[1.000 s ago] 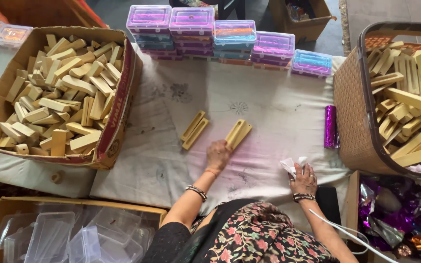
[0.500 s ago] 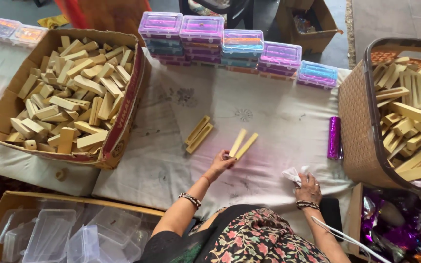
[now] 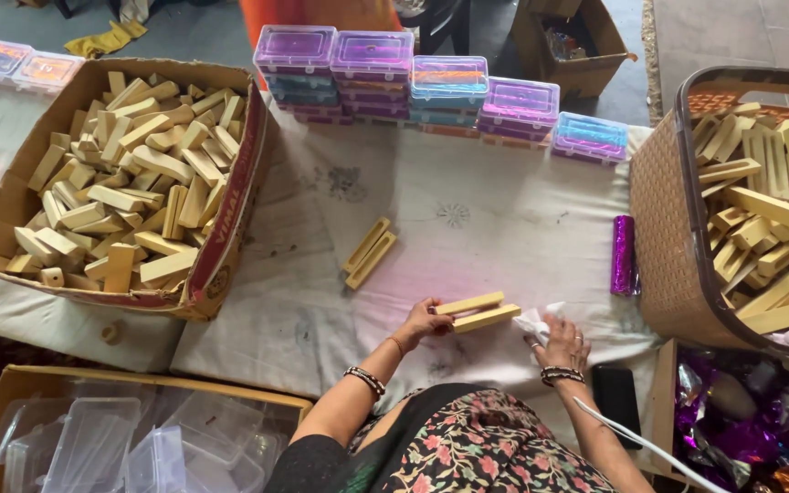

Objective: The recorder is inspecting and wiping down wooden blocks, then sorting them or placing them in containers.

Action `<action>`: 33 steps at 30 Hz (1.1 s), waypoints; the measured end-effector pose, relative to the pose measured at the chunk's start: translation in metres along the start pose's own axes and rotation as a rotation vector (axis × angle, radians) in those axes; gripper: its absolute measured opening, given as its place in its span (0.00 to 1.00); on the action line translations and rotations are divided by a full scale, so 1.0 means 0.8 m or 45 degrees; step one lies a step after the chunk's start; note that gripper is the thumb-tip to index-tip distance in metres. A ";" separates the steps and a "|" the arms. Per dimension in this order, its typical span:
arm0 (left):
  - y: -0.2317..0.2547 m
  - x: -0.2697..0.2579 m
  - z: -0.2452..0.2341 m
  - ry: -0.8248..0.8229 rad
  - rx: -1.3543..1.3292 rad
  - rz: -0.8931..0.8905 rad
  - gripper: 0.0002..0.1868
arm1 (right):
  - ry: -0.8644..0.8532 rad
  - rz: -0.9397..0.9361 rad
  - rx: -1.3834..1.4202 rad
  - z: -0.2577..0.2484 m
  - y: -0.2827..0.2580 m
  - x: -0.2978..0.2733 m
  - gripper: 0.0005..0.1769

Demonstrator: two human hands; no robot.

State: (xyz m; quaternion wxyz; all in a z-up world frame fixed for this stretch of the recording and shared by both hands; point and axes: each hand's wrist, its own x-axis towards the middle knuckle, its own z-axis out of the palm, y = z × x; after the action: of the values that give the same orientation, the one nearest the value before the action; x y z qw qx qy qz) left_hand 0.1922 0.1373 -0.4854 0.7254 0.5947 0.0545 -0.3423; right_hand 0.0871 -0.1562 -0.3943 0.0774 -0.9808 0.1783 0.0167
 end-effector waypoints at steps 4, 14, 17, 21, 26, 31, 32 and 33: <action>0.032 -0.018 0.007 0.003 -0.090 -0.103 0.21 | 0.413 -0.343 -0.074 -0.023 -0.034 -0.007 0.46; 0.036 -0.038 0.021 -0.092 0.027 -0.174 0.15 | 0.240 -0.767 -0.121 0.046 -0.057 0.015 0.24; 0.026 -0.020 0.001 -0.025 0.008 -0.197 0.15 | 0.033 -0.652 0.068 0.027 -0.049 0.022 0.13; 0.010 0.019 -0.018 0.021 0.244 0.139 0.15 | -0.106 -0.087 0.520 0.045 -0.018 0.064 0.16; 0.068 -0.008 0.011 -0.078 0.801 0.425 0.17 | -0.026 0.304 1.569 -0.037 -0.040 0.071 0.21; 0.025 0.014 0.018 -0.135 0.844 0.517 0.33 | 0.429 -0.278 0.856 -0.060 -0.069 0.045 0.22; 0.018 0.019 0.014 -0.142 0.844 0.516 0.33 | 0.431 -0.271 0.854 -0.032 -0.066 0.044 0.22; 0.010 0.024 0.012 -0.082 0.647 0.398 0.36 | 0.362 -0.471 0.646 -0.005 -0.062 0.042 0.21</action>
State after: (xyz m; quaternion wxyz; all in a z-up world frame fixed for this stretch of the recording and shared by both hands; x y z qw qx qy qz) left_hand 0.2084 0.1209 -0.4854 0.5986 0.7472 -0.1480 -0.2477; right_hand 0.1357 -0.1228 -0.3854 0.2949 -0.9386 0.0047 -0.1791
